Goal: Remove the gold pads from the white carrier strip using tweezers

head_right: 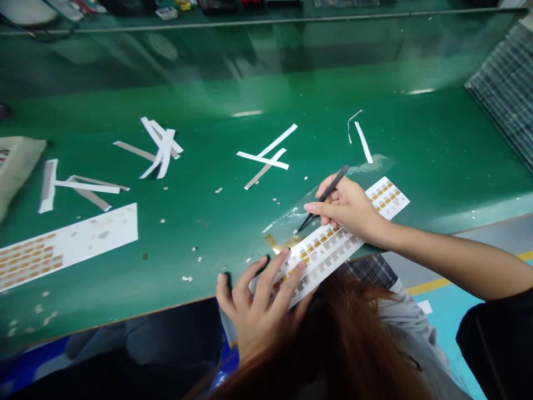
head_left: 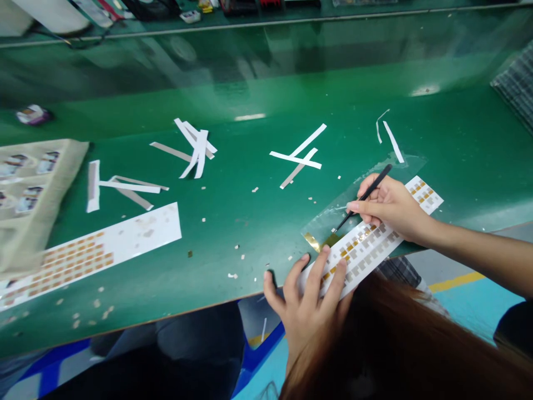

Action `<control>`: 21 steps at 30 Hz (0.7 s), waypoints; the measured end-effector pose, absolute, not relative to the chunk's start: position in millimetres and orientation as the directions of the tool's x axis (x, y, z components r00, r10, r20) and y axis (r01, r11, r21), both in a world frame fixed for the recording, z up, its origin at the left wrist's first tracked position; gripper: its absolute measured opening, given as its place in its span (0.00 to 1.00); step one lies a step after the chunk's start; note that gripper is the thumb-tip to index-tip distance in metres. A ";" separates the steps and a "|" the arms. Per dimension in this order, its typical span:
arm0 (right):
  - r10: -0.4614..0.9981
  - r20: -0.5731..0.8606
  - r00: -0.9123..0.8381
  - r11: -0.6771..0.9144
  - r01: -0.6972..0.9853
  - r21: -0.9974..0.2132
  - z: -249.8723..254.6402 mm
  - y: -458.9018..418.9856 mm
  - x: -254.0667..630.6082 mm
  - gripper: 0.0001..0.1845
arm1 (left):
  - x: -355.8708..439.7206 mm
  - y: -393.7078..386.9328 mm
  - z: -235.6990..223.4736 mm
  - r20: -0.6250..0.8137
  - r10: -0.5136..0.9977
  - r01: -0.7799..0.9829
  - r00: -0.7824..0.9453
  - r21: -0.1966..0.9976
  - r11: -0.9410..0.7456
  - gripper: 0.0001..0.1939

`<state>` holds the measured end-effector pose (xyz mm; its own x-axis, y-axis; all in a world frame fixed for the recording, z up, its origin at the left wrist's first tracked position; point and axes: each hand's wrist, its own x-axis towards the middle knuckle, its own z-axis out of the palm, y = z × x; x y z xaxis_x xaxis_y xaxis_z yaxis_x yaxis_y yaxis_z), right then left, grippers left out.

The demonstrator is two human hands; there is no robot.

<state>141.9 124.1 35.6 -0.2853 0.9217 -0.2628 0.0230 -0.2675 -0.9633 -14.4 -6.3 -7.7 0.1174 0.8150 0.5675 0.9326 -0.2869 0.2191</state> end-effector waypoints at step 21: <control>0.944 -0.246 -0.222 -0.270 -0.085 -0.959 37.1 118.0 166.8 0.21 | -10.0 2.9 -5.6 0.532 0.812 0.936 0.241 0.094 -0.340 0.23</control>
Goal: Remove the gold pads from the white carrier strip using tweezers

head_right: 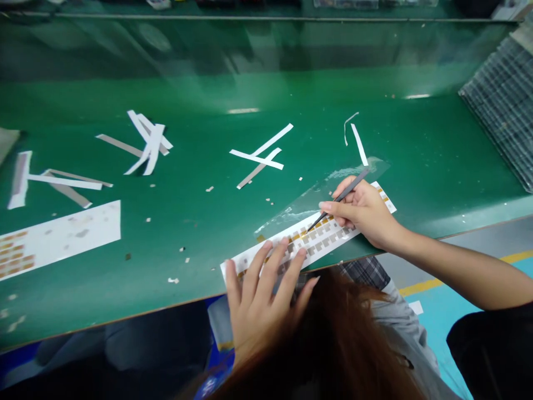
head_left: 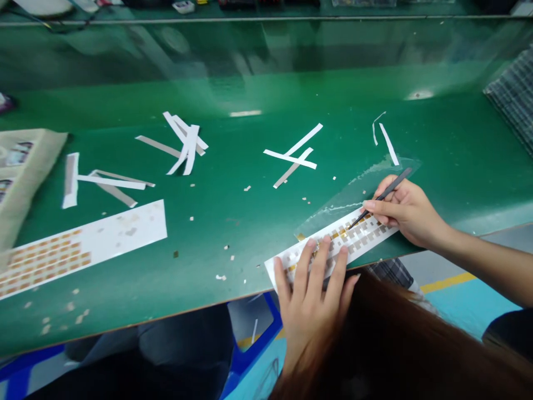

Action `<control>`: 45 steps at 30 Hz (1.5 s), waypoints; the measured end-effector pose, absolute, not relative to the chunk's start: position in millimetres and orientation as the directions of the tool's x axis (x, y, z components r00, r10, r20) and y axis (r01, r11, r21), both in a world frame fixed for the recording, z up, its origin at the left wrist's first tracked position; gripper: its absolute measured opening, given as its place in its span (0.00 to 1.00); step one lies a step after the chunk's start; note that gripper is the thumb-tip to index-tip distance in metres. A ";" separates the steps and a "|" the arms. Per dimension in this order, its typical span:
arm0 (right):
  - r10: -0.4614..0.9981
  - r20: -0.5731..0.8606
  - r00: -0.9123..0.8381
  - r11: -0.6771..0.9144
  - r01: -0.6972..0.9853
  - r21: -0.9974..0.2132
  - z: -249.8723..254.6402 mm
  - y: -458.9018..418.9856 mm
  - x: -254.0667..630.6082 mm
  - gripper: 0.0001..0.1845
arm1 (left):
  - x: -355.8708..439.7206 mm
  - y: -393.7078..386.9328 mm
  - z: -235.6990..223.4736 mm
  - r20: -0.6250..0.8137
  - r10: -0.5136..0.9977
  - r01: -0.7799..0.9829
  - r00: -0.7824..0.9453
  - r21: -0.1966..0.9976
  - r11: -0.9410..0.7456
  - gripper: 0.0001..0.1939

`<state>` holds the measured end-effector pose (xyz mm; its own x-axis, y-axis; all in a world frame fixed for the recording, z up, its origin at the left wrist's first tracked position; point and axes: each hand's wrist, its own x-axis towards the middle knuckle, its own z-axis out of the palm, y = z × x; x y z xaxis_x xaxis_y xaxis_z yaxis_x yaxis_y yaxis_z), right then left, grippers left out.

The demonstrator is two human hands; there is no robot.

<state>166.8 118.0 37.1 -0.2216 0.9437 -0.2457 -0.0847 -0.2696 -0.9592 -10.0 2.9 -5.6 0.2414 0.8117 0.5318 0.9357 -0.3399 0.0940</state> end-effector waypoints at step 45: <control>0.938 -0.216 -0.269 -0.253 -0.111 -0.961 39.6 107.0 144.4 0.19 | 1.4 3.0 -14.2 0.510 0.857 0.951 0.077 0.220 -0.216 0.16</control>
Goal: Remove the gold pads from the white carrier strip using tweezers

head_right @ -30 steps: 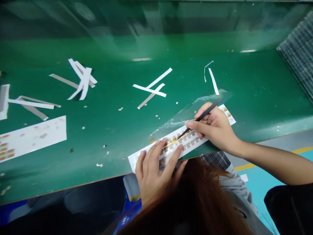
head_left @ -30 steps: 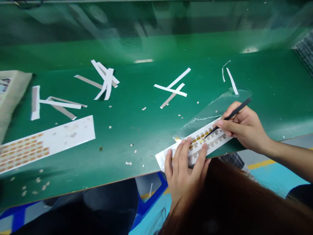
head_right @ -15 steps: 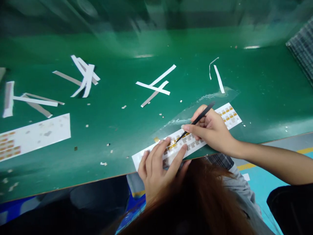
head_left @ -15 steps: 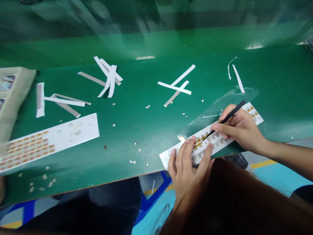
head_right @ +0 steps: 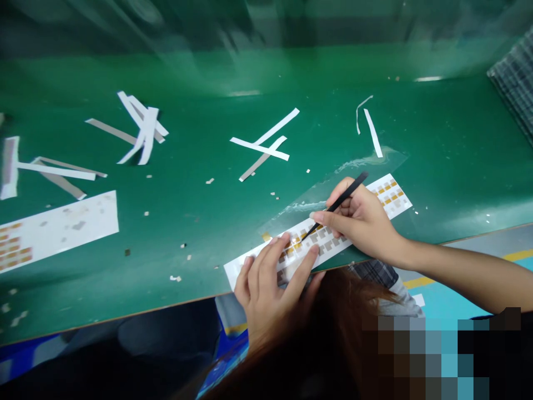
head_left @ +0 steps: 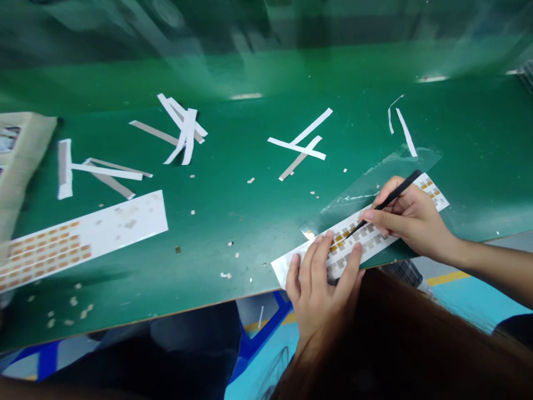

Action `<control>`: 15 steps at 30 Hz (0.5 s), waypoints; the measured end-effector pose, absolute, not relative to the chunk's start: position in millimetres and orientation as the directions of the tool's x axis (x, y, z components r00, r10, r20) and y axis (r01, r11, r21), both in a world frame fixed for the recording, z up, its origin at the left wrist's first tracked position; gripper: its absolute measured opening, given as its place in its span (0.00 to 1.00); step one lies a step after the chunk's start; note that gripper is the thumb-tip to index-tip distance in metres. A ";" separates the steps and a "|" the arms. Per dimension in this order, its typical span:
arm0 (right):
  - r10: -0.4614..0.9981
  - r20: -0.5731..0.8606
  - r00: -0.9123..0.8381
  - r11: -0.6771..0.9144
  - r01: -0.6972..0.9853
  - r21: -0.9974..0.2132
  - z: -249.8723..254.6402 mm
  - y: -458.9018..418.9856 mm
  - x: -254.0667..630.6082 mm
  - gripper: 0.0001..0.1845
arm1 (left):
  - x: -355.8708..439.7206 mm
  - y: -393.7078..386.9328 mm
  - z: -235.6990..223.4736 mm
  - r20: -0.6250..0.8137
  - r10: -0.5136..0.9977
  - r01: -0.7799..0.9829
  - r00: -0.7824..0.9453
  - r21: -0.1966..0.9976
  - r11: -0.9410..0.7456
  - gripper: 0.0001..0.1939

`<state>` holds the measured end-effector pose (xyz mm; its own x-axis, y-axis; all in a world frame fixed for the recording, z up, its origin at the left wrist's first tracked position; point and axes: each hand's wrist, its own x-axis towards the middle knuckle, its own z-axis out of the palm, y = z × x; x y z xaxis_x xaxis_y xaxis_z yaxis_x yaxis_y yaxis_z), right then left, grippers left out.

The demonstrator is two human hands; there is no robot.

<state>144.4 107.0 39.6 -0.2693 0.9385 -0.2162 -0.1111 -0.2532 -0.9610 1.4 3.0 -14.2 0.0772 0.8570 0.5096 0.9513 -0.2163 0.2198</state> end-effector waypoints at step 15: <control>0.938 -0.189 -0.290 -0.236 -0.136 -0.962 38.6 107.8 144.6 0.18 | -1.3 3.0 -14.4 0.502 0.857 0.958 0.117 0.171 -0.231 0.20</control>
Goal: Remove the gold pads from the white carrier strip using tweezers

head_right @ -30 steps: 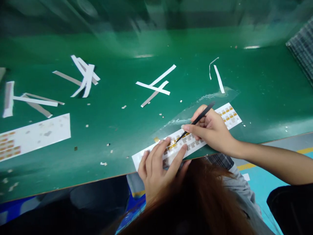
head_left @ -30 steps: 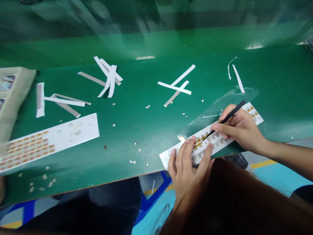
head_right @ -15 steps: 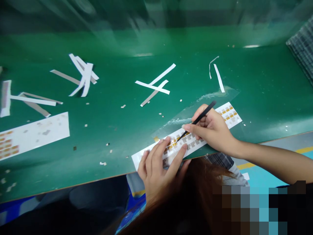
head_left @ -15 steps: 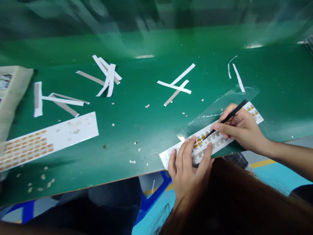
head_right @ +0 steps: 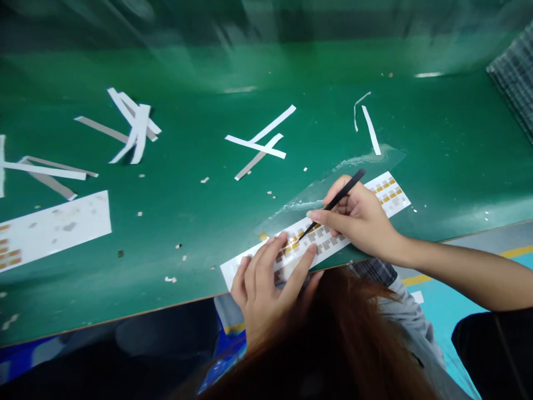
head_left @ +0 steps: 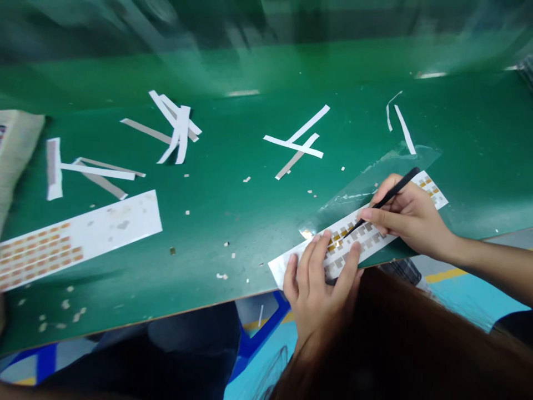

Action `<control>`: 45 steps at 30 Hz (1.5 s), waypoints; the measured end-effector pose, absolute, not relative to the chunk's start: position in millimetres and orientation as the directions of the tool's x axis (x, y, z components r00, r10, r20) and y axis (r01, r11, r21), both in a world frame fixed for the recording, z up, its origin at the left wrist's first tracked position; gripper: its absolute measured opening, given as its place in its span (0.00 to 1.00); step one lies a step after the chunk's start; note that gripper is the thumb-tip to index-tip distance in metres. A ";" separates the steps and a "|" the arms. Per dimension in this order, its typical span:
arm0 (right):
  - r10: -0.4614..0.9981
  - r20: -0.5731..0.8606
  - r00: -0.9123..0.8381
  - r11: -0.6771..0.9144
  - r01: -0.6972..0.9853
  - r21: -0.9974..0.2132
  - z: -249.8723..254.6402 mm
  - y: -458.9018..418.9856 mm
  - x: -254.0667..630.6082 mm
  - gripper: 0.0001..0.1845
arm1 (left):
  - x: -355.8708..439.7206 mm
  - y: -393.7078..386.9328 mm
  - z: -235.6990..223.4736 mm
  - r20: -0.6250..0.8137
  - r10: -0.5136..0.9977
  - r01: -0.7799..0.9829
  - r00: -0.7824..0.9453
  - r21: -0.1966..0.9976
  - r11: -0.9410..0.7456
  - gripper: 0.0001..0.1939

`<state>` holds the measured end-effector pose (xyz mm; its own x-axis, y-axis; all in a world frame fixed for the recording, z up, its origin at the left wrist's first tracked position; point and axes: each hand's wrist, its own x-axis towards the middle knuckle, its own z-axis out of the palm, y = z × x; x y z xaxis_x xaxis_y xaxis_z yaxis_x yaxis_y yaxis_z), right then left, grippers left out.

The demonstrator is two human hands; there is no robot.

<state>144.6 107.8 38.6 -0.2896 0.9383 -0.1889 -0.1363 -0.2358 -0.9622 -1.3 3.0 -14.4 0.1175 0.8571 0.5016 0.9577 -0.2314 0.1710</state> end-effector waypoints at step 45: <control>0.887 -0.294 -0.356 -0.303 0.034 -0.953 38.3 137.7 105.5 0.23 | -4.1 -8.5 -3.1 0.555 0.829 0.968 0.075 0.161 -0.195 0.08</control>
